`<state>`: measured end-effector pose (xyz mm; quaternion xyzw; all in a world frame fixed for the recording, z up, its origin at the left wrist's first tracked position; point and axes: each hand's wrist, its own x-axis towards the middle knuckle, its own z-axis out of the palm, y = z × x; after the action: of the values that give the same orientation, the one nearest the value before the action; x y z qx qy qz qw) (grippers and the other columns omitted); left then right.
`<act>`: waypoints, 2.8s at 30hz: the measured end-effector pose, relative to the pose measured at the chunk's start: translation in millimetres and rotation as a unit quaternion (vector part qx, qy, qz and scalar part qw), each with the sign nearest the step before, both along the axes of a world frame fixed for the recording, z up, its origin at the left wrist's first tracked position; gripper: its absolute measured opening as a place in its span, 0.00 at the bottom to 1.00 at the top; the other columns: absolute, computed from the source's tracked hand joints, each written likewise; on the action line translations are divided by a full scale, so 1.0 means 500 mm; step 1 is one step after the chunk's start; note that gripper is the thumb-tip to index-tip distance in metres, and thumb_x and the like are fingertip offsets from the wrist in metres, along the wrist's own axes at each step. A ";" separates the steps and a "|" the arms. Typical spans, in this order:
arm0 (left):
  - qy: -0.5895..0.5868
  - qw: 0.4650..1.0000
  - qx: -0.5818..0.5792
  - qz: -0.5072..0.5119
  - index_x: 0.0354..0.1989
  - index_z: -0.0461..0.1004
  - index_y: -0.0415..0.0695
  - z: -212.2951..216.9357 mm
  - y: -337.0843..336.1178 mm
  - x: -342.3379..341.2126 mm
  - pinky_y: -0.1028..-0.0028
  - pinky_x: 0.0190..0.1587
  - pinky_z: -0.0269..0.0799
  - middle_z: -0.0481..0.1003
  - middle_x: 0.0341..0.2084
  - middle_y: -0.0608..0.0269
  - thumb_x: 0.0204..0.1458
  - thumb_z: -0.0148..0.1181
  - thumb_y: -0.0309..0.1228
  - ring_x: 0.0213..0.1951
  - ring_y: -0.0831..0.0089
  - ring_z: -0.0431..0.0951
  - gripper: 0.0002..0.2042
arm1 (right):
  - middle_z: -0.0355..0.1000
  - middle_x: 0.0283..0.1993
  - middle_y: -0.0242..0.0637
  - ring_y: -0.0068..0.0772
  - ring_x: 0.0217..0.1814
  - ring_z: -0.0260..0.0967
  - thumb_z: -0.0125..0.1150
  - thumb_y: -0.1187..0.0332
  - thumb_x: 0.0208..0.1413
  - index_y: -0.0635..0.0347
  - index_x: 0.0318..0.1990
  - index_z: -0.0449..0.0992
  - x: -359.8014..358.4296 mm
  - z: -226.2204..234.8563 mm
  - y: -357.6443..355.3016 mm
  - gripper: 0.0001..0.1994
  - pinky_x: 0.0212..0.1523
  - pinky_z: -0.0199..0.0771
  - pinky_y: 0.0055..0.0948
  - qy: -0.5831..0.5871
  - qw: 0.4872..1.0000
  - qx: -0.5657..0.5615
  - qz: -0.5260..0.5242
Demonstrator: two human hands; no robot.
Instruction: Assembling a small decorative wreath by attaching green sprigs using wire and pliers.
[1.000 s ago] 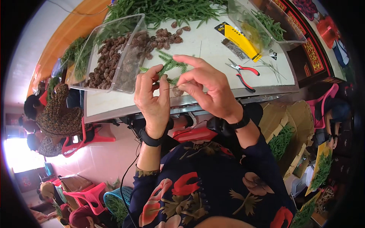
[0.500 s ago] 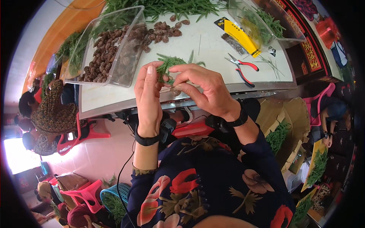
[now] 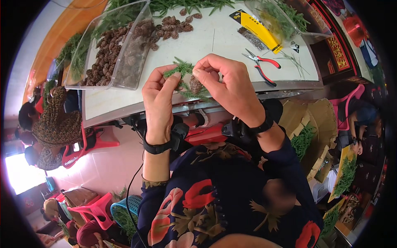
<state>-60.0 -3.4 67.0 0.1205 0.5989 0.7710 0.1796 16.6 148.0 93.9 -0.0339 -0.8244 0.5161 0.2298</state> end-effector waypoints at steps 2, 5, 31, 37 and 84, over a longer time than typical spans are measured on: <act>0.012 1.000 -0.008 -0.007 0.45 0.72 0.38 -0.008 0.000 0.003 0.82 0.38 0.69 0.75 0.31 0.65 0.56 0.56 0.23 0.32 0.82 0.73 0.09 | 0.75 0.26 0.34 0.20 0.22 0.63 0.59 0.73 0.53 0.63 0.33 0.76 -0.001 -0.004 0.000 0.03 0.25 0.63 0.21 -0.005 1.000 0.021 -0.016; 0.053 0.998 0.036 0.011 0.46 0.71 0.37 -0.022 0.008 0.011 0.80 0.42 0.71 0.76 0.32 0.64 0.57 0.56 0.23 0.34 0.80 0.74 0.09 | 0.75 0.25 0.34 0.22 0.22 0.65 0.59 0.72 0.52 0.63 0.32 0.76 -0.003 -0.015 0.000 0.04 0.25 0.63 0.22 -0.016 0.997 0.064 -0.047; -0.055 0.996 0.060 0.028 0.44 0.75 0.37 -0.014 0.034 0.055 0.82 0.40 0.66 0.76 0.34 0.67 0.59 0.55 0.30 0.34 0.82 0.72 0.10 | 0.74 0.27 0.35 0.31 0.26 0.70 0.65 0.73 0.48 0.62 0.35 0.73 0.033 -0.049 -0.038 0.08 0.26 0.68 0.27 0.073 0.987 0.087 -0.114; -0.049 0.996 0.079 0.016 0.43 0.75 0.36 -0.021 0.022 0.057 0.80 0.41 0.67 0.77 0.34 0.67 0.59 0.55 0.31 0.33 0.81 0.72 0.11 | 0.73 0.27 0.34 0.29 0.23 0.67 0.68 0.73 0.48 0.62 0.40 0.72 0.039 -0.063 -0.054 0.13 0.25 0.67 0.25 0.077 0.991 -0.024 -0.103; 0.110 0.988 -0.095 0.054 0.31 0.78 0.36 -0.024 -0.006 0.088 0.84 0.31 0.63 0.74 0.21 0.70 0.53 0.61 0.23 0.26 0.86 0.68 0.03 | 0.73 0.32 0.29 0.11 0.28 0.61 0.63 0.76 0.54 0.65 0.38 0.75 0.071 -0.049 -0.008 0.06 0.28 0.62 0.14 0.003 0.996 -0.084 0.036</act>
<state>-15.8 -6.4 54.9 0.1540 0.6912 0.7013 0.0814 51.9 143.8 69.3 -0.0219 -0.7785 0.5912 0.2096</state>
